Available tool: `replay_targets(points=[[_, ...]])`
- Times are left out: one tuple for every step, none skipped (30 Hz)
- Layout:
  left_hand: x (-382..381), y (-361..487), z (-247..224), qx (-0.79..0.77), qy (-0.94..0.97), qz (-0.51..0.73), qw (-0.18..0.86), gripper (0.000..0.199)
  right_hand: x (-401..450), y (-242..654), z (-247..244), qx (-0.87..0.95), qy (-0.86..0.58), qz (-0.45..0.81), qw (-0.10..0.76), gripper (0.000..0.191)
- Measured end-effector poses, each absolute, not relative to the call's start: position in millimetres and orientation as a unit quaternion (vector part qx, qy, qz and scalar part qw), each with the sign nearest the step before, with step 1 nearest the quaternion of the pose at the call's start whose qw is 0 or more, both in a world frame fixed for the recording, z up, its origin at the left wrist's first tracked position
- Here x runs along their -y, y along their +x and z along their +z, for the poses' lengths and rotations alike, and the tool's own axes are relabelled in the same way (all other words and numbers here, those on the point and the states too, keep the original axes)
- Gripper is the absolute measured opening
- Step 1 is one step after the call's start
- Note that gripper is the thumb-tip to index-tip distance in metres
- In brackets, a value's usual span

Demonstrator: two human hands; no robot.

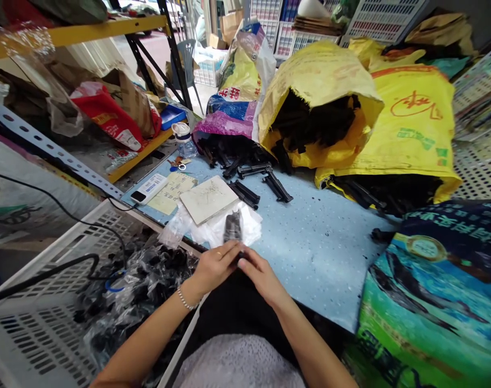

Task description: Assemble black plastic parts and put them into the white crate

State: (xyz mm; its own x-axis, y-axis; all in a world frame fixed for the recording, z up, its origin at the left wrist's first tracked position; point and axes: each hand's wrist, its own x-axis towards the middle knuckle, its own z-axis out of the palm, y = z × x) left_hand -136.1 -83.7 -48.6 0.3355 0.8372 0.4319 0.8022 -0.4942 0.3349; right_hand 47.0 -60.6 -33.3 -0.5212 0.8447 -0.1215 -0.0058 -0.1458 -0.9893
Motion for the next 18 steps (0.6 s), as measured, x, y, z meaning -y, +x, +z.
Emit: replay_targets(points=[[96,-149,-39,-0.518,0.804,0.290,0.031,0.053,62,44,-24,0.603,-0.330,0.662,0.297,0.042],[110,-164,-28,-0.539,0.792,0.283,0.041,0.051,62,42,-17,0.641,-0.286,0.660,0.268,0.041],[126,-180,-17,-0.564,0.781,0.263,0.060,0.048,58,41,-13,0.674,-0.246,0.654,0.239,0.040],[141,-198,-9,-0.591,0.770,0.221,0.094,0.046,49,41,-12,0.700,-0.224,0.642,0.218,0.039],[155,-217,-5,-0.615,0.759,0.167,0.135,0.045,35,43,-13,0.720,-0.230,0.619,0.212,0.037],[167,-237,-5,-0.637,0.743,0.106,0.177,0.044,17,45,-16,0.735,-0.265,0.583,0.224,0.036],[176,-255,-12,-0.662,0.718,0.043,0.209,0.043,-6,49,-21,0.739,-0.327,0.534,0.249,0.035],[184,-273,-23,-0.688,0.687,-0.027,0.233,0.041,-32,54,-26,0.735,-0.405,0.463,0.285,0.035],[189,-289,-39,-0.719,0.645,-0.096,0.241,0.039,-60,59,-31,0.720,-0.477,0.388,0.321,0.036],[193,-303,-57,-0.749,0.597,-0.158,0.241,0.034,-88,65,-36,0.694,-0.541,0.330,0.342,0.040],[197,-314,-76,-0.774,0.550,-0.202,0.241,0.031,-113,72,-39,0.655,-0.599,0.303,0.348,0.044],[199,-323,-94,-0.792,0.512,-0.226,0.245,0.029,-135,78,-41,0.620,-0.635,0.303,0.349,0.046],[201,-330,-109,-0.803,0.484,-0.236,0.255,0.027,-152,85,-41,0.597,-0.654,0.310,0.346,0.046],[201,-334,-121,-0.808,0.469,-0.235,0.269,0.027,-163,91,-42,0.581,-0.662,0.327,0.343,0.043],[200,-336,-130,-0.807,0.465,-0.228,0.285,0.026,-167,97,-42,0.572,-0.660,0.349,0.340,0.040],[197,-334,-135,-0.803,0.466,-0.220,0.299,0.024,-166,103,-43,0.566,-0.652,0.373,0.339,0.037],[190,-329,-137,-0.797,0.473,-0.211,0.311,0.021,-159,107,-45,0.558,-0.643,0.401,0.338,0.037],[181,-319,-135,-0.788,0.486,-0.204,0.319,0.018,-146,110,-48,0.550,-0.632,0.431,0.337,0.037]])
